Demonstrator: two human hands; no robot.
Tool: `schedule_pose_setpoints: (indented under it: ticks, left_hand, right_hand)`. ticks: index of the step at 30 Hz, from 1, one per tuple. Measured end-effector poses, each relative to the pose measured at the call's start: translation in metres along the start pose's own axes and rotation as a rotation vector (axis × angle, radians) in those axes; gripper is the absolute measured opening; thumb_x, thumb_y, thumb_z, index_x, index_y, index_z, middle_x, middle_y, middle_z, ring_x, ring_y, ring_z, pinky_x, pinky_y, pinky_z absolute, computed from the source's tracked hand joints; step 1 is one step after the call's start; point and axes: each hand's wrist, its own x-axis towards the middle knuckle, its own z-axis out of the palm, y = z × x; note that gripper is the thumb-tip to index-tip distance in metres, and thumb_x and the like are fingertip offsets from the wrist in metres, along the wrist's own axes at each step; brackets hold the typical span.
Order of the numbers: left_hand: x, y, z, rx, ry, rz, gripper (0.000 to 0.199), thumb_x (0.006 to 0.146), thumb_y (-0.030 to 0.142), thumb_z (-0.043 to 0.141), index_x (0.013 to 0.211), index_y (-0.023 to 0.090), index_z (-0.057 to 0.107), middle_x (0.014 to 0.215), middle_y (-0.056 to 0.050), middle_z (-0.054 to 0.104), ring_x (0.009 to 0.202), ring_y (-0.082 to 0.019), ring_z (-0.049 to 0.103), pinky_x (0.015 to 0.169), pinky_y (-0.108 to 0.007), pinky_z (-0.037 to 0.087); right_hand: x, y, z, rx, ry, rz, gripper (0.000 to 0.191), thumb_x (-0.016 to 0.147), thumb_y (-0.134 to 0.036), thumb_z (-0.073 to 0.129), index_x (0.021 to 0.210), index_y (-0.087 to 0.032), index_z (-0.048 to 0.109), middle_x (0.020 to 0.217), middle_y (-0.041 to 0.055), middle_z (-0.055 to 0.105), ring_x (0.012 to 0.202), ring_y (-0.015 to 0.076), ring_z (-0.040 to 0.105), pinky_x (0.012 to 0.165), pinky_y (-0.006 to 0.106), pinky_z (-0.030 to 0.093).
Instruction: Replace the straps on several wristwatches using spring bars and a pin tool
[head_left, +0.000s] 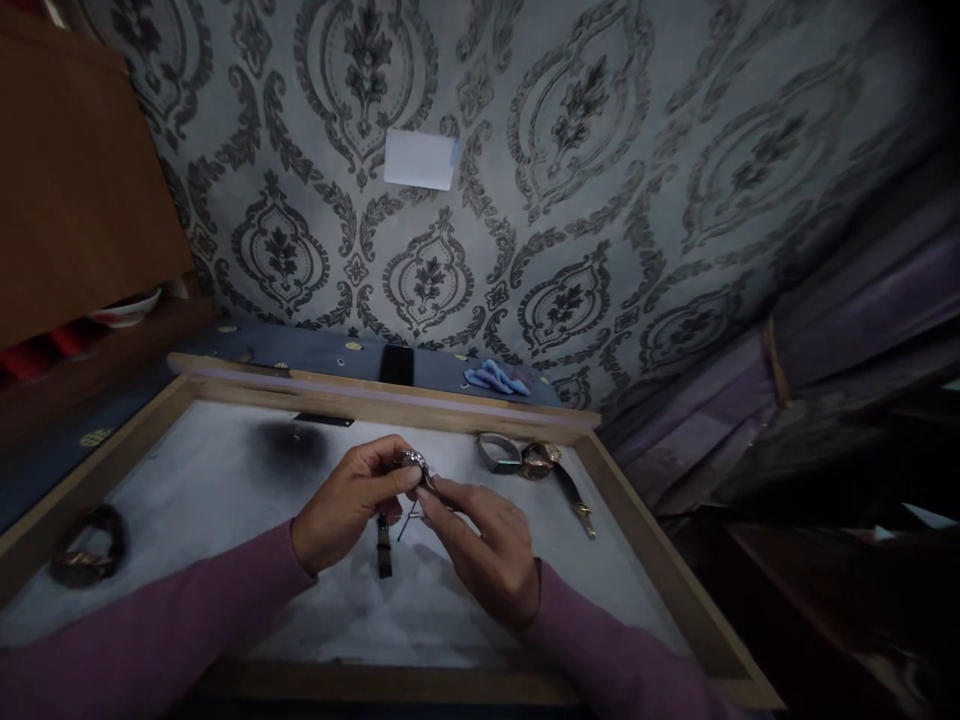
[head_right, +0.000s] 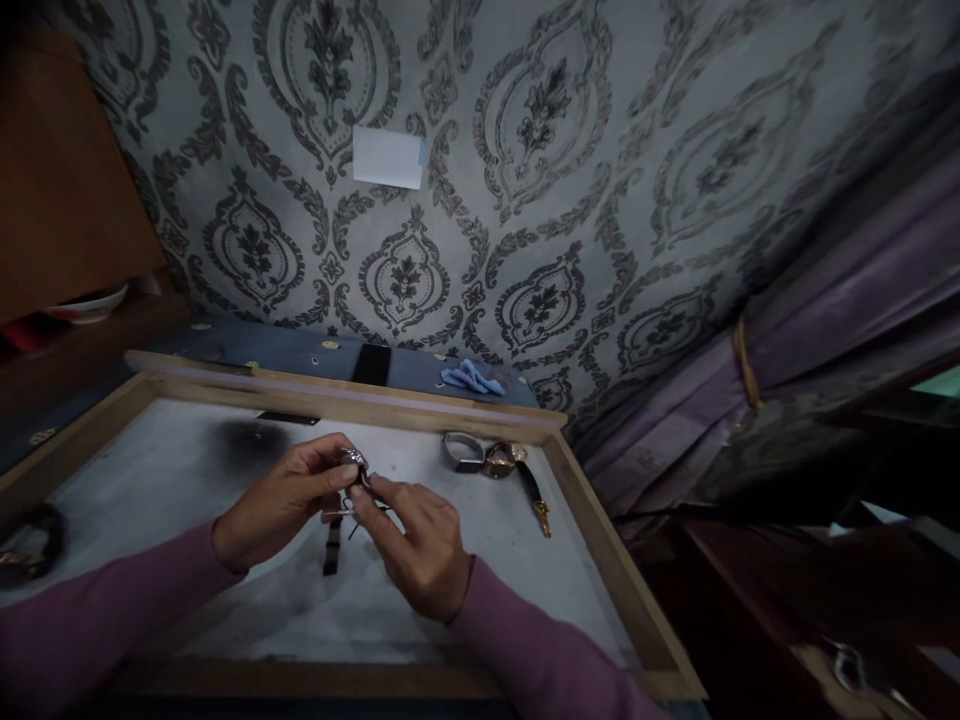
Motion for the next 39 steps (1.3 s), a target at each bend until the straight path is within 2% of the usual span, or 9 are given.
schedule_pose_setpoints:
  ticks: [8,17,20,26,31,34,39]
  left_hand:
    - [0.000,-0.002,0.000,-0.052,-0.003,-0.003,0.029,0.072,0.036,0.078,0.074,0.014,0.060,0.066,0.003,0.053,0.058,-0.008,0.044,0.054,-0.020,0.036]
    - [0.001,-0.001,-0.001,-0.007,-0.022,0.070,0.023,0.075,0.033,0.075,0.074,0.014,0.062,0.063,0.003,0.055,0.057,-0.009,0.045,0.057,-0.022,0.035]
    - [0.002,-0.001,-0.003,0.015,-0.017,0.088,0.023,0.076,0.034,0.074,0.074,0.014,0.061,0.062,0.003,0.054,0.057,-0.009,0.044,0.057,-0.022,0.035]
    - [0.004,-0.001,-0.003,0.024,0.006,0.101,0.024,0.074,0.034,0.074,0.074,0.013,0.061,0.061,0.003,0.054,0.057,-0.009,0.045,0.058,-0.023,0.036]
    - [0.005,-0.002,-0.005,0.044,0.021,0.106,0.021,0.075,0.031,0.072,0.075,0.014,0.060,0.061,0.003,0.054,0.056,-0.009,0.045,0.058,-0.023,0.035]
    - [0.005,-0.002,-0.005,0.060,0.023,0.118,0.021,0.076,0.031,0.071,0.073,0.014,0.059,0.060,0.003,0.053,0.055,-0.009,0.044,0.057,-0.023,0.035]
    - [0.006,-0.003,-0.007,0.103,0.029,0.132,0.020,0.076,0.030,0.069,0.073,0.014,0.058,0.059,0.004,0.052,0.055,-0.009,0.045,0.058,-0.024,0.035]
  right_hand:
    - [-0.002,0.002,0.004,0.023,-0.002,-0.031,0.024,0.086,-0.004,0.062,0.108,-0.012,0.065,0.094,0.0149,0.074,0.083,0.0195,0.070,0.065,0.029,0.055]
    - [0.005,-0.002,0.001,0.016,0.017,0.037,0.011,0.090,-0.011,0.059,0.095,-0.016,0.068,0.089,0.0119,0.072,0.070,0.0167,0.067,0.059,0.028,0.052]
    - [0.006,-0.003,0.000,0.084,0.008,0.107,0.011,0.090,-0.012,0.059,0.096,-0.017,0.067,0.092,0.0116,0.071,0.073,0.0171,0.067,0.063,0.029,0.054]
    - [0.011,-0.006,-0.004,0.306,-0.009,0.323,0.015,0.091,-0.007,0.054,0.096,-0.019,0.062,0.101,0.0116,0.067,0.094,0.0199,0.067,0.079,0.033,0.056]
    - [0.014,-0.004,-0.006,0.438,0.037,0.476,0.015,0.092,-0.008,0.050,0.091,-0.019,0.061,0.097,0.0084,0.066,0.095,0.0187,0.064,0.081,0.032,0.053]
    - [0.014,-0.003,-0.007,0.474,0.049,0.500,0.017,0.094,-0.010,0.047,0.091,-0.019,0.061,0.091,0.0064,0.066,0.089,0.0174,0.064,0.077,0.030,0.051]
    - [0.016,-0.002,-0.009,0.396,-0.014,0.529,0.014,0.094,-0.016,0.050,0.083,-0.018,0.058,0.071,0.0012,0.061,0.065,0.0140,0.058,0.062,0.025,0.045]
